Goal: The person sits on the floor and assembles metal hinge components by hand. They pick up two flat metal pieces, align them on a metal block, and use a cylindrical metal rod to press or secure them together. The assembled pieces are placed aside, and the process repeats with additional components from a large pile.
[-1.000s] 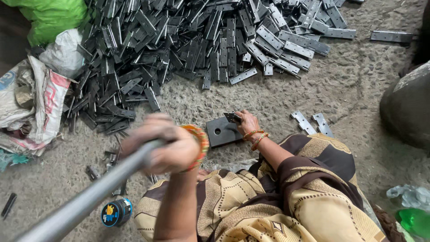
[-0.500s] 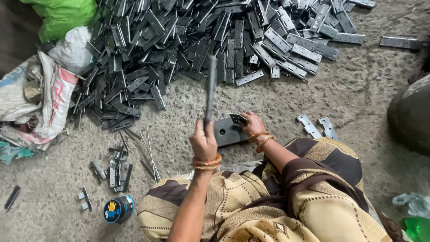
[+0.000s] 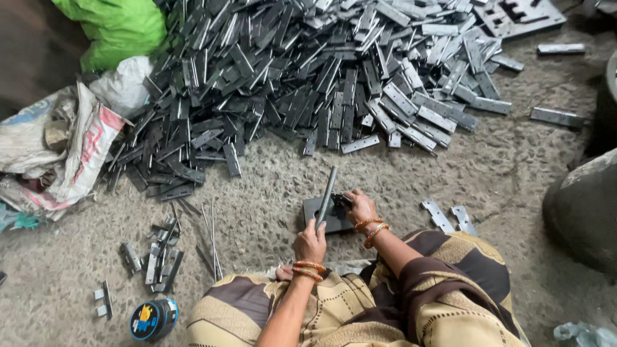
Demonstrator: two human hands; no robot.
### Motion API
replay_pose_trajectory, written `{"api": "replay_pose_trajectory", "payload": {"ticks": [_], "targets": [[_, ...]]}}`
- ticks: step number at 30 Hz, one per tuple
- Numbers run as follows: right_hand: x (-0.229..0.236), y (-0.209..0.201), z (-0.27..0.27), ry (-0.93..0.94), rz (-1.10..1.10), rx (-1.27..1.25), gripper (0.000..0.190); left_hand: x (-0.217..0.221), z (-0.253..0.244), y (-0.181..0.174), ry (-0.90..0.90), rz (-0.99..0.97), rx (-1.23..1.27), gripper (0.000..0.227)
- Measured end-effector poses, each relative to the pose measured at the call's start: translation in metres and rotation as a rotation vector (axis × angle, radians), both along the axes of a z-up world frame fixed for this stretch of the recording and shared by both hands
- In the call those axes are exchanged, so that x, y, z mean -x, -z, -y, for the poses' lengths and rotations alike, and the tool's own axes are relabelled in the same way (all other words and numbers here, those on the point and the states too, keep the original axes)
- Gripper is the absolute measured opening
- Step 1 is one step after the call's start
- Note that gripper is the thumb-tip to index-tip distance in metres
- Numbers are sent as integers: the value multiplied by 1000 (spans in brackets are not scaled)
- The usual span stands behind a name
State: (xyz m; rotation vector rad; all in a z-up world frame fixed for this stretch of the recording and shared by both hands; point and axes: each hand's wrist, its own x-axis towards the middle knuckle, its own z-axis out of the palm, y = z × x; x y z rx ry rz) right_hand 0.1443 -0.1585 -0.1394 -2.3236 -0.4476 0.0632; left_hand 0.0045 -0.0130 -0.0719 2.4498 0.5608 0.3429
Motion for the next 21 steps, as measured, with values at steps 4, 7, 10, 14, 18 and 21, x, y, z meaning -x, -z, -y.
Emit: {"api": "replay_pose_trajectory", "payload": {"ticks": [4, 7, 10, 14, 18, 21], "targets": [[-1, 12, 1, 43, -58, -40, 34, -4, -30, 44, -82, 38, 52, 35], [-10, 20, 2, 74, 68, -155, 35, -16, -56, 62, -296, -43, 189, 41], [-11, 27, 7, 140, -210, -149, 24, -18, -74, 78, -548, -120, 253, 48], [-17, 14, 2, 291, -455, -326, 32, -17, -98, 80, -782, -239, 425, 39], [-19, -20, 20, 254, -603, -731, 34, -13, -99, 75, -755, -345, 621, 31], [-11, -62, 57, 268, -648, -975, 32, -9, -91, 71, -662, -354, 571, 28]]}}
